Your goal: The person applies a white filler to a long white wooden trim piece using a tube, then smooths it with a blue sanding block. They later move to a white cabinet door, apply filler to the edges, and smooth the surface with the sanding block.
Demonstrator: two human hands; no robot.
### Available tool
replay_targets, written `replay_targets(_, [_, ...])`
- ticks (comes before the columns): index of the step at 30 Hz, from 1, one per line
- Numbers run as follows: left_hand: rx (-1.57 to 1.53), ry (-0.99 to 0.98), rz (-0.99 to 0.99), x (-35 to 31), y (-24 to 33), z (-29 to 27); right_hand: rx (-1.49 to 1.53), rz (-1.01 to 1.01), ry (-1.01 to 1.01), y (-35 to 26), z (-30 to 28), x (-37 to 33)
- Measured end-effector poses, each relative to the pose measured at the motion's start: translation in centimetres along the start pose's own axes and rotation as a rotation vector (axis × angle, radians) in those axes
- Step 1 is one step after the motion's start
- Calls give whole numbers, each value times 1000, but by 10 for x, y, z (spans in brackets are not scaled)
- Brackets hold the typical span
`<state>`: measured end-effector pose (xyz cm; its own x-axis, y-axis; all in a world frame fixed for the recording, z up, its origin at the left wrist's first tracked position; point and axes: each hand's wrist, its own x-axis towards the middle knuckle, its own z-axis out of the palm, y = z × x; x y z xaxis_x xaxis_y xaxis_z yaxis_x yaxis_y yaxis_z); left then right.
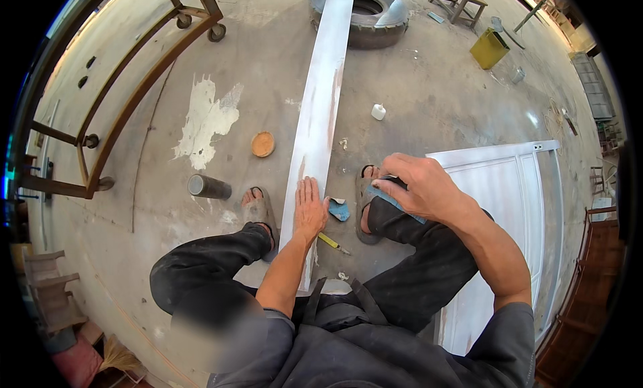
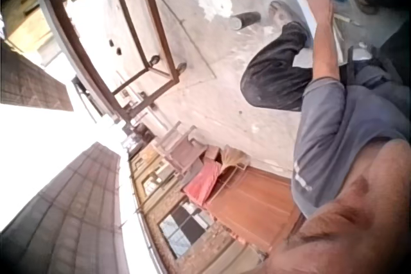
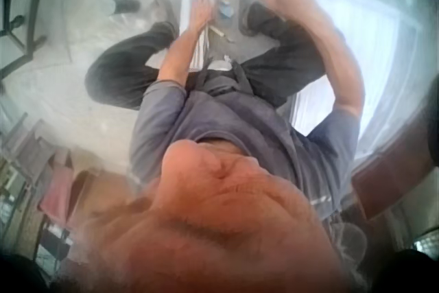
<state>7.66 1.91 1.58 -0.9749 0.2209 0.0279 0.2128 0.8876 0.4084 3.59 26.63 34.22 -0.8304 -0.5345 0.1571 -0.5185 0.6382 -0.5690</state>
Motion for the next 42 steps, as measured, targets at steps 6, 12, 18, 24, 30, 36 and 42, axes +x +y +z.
replay_targets(6, [87,-177,-317,-57,-64,-8,-51,52,-93,-13,-6,16])
replay_targets(12, [133,-319,-504,-44,-5,-13,15,45,-85,-16,-7,24])
replay_targets(18, [-128,-565,39,0,-17,-161,-18,7,-128,-12,18,42])
replay_targets(24, [240,-198,109,-61,-36,-358,-35,-30,-111,-6,12,36])
replay_targets(30, [212,-59,-2,-185,-54,-424,-112,-47,-97,-4,27,25])
replay_targets(36, [205,-14,98,-208,-50,-457,-136,-143,-35,16,22,27])
replay_targets(42, [121,-18,299,-163,-39,-447,-295,160,-193,61,-15,20])
